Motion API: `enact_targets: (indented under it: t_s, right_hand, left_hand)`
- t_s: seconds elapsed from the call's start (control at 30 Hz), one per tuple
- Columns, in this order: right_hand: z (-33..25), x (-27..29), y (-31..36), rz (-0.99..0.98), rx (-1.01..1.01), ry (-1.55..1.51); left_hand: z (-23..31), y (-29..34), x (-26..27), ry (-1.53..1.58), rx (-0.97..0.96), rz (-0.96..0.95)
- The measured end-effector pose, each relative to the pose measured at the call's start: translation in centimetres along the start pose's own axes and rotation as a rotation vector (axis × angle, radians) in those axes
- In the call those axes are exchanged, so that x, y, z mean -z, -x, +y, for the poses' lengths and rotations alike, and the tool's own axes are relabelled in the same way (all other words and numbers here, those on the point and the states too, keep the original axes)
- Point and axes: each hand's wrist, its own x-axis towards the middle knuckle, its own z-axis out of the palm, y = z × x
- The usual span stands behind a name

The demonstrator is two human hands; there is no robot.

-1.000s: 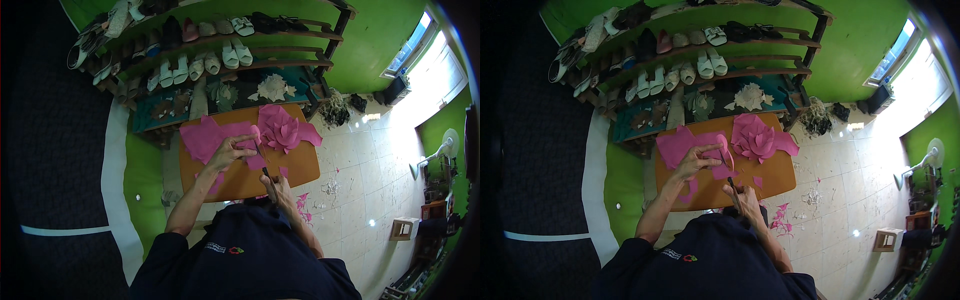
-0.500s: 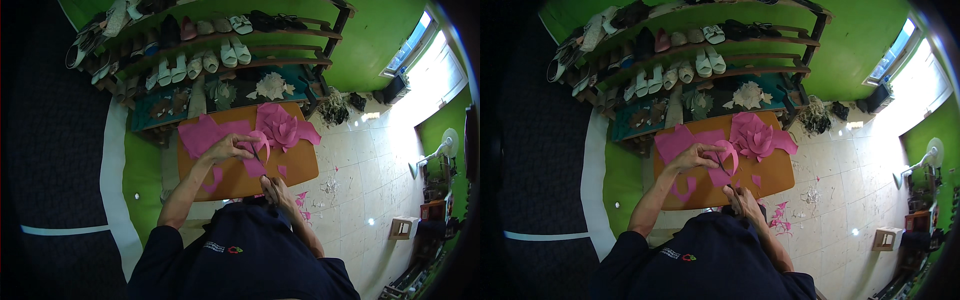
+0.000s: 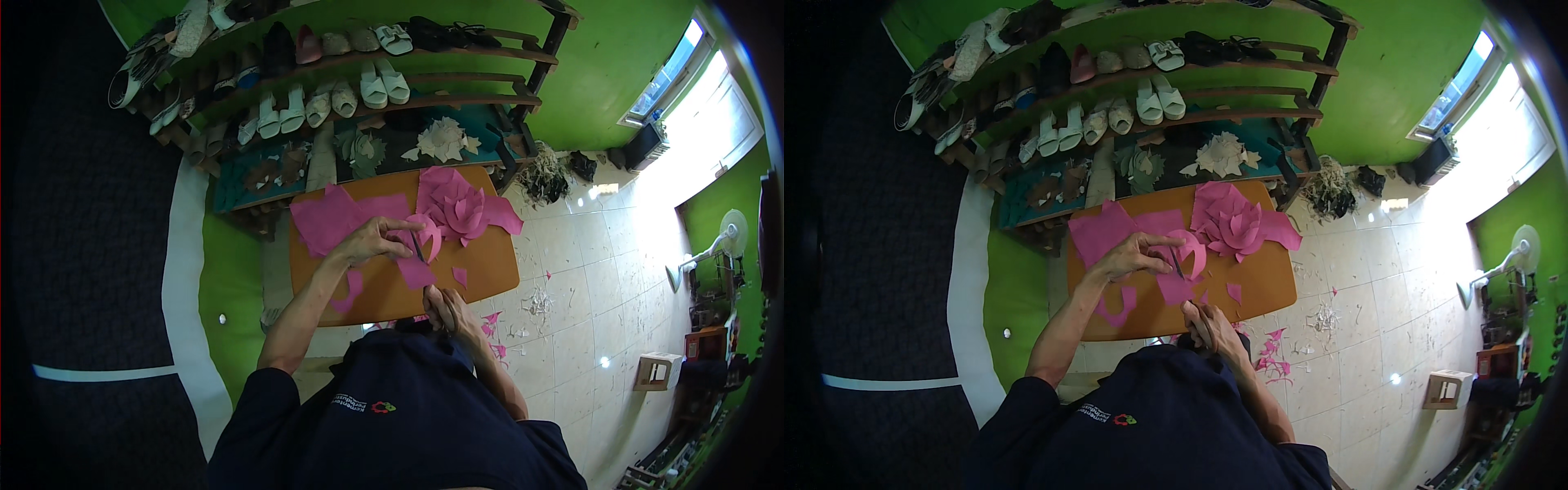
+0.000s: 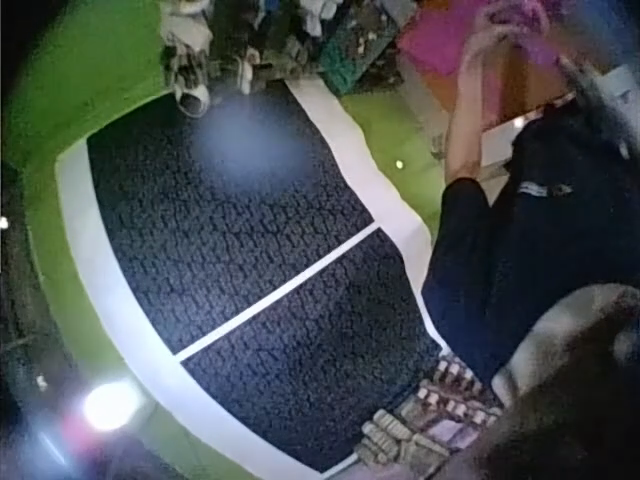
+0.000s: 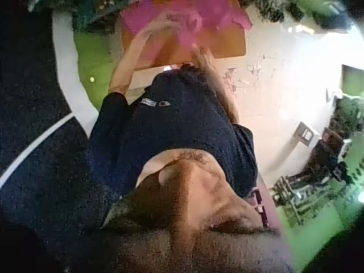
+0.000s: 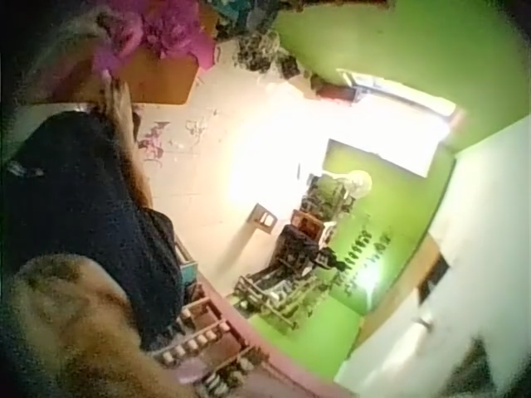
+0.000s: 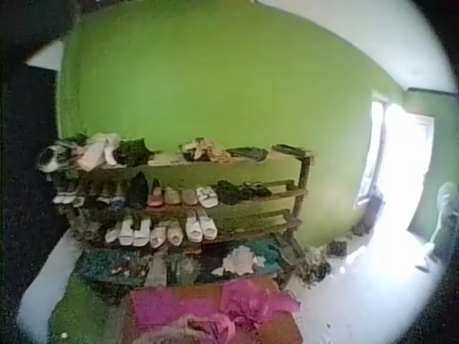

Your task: Cutting out pink fabric patterns for shoe components using a pair of scissors on a workbench.

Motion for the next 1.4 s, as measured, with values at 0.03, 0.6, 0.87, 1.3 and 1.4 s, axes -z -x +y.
enact_targets:
  t_s: [0.03,0.6,0.87,1.3,1.4]
  right_hand:
    - [0.0,-0.1,0.0,-0.006,-0.003,-0.007]
    - [1.5,-0.7,-0.3,0.035,-0.092,-0.103]
    - [-0.2,-1.2,0.1,0.085,-0.083,-0.157]
    - [-0.3,-0.8,-0.7,0.112,-0.123,-0.113]
    - [-0.4,-0.9,-0.5,0.142,-0.069,-0.083]
  left_hand:
    - [-0.1,0.0,-0.1,0.0,-0.001,0.0]
    - [-1.1,0.5,-0.4,0.133,-0.086,0.029]
    - [-0.5,1.0,-1.5,0.184,-0.089,0.123]
    - [-1.1,0.7,-2.7,0.257,-0.106,0.276]
    - [-1.4,0.7,-2.9,0.262,-0.126,0.276]
